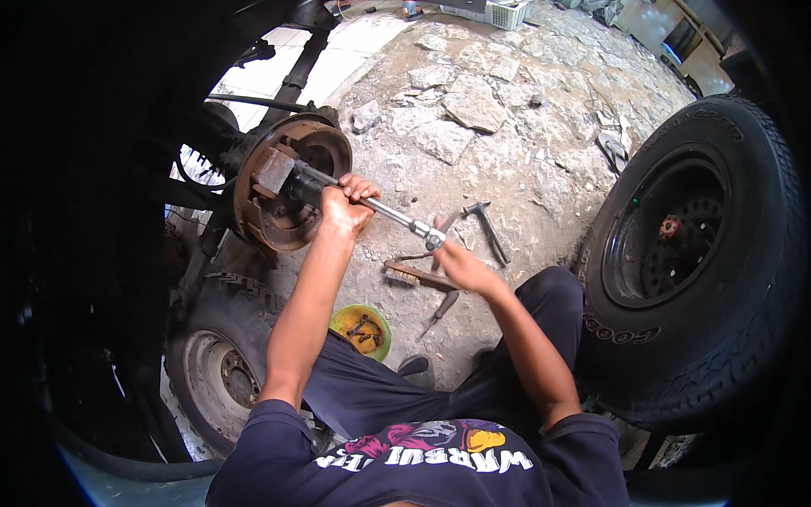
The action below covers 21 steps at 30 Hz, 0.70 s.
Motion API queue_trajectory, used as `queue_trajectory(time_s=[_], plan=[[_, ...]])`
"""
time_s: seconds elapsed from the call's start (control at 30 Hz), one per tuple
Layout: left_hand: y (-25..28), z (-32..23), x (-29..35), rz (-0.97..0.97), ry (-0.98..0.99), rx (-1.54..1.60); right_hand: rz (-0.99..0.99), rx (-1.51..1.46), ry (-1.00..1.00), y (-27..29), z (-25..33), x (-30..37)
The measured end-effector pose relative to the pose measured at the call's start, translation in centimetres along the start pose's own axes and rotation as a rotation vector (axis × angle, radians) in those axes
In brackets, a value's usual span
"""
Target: The person uses a socket wrench and a hammer to loosen a component on a vehicle's wheel hub assembly. They handle a socket, a long extension bar, and a hammer by hand, occasionally placing a small item in a yellow bowl.
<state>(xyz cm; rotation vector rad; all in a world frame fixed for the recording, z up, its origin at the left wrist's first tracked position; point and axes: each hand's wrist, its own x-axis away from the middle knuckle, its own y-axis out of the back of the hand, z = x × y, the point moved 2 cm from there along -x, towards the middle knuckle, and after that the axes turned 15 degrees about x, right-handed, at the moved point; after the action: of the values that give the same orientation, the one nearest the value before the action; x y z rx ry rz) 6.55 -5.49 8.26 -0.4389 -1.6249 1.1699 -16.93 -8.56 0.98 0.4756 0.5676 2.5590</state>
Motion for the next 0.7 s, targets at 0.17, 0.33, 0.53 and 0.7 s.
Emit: queue_trajectory(time_s=[0.17,0.33,0.53,0.7], plan=[[-1.3,-0.8,0.1,0.104,0.087,0.140,0.028,-0.968,0.196,6.0,4.5,-1.2],[-0.8,-1.5,1.3,0.102,0.097,0.192,-0.043,-0.830,0.207,6.7,8.9,0.5],[0.0,3.4,4.7,0.057,-0.110,-0.102,-0.423,-0.253,0.207,5.8,9.6,0.9],[-0.8,2.8,3.7,0.060,-0.033,-0.084,-0.402,0.709,0.496,6.4,11.7,2.1]])
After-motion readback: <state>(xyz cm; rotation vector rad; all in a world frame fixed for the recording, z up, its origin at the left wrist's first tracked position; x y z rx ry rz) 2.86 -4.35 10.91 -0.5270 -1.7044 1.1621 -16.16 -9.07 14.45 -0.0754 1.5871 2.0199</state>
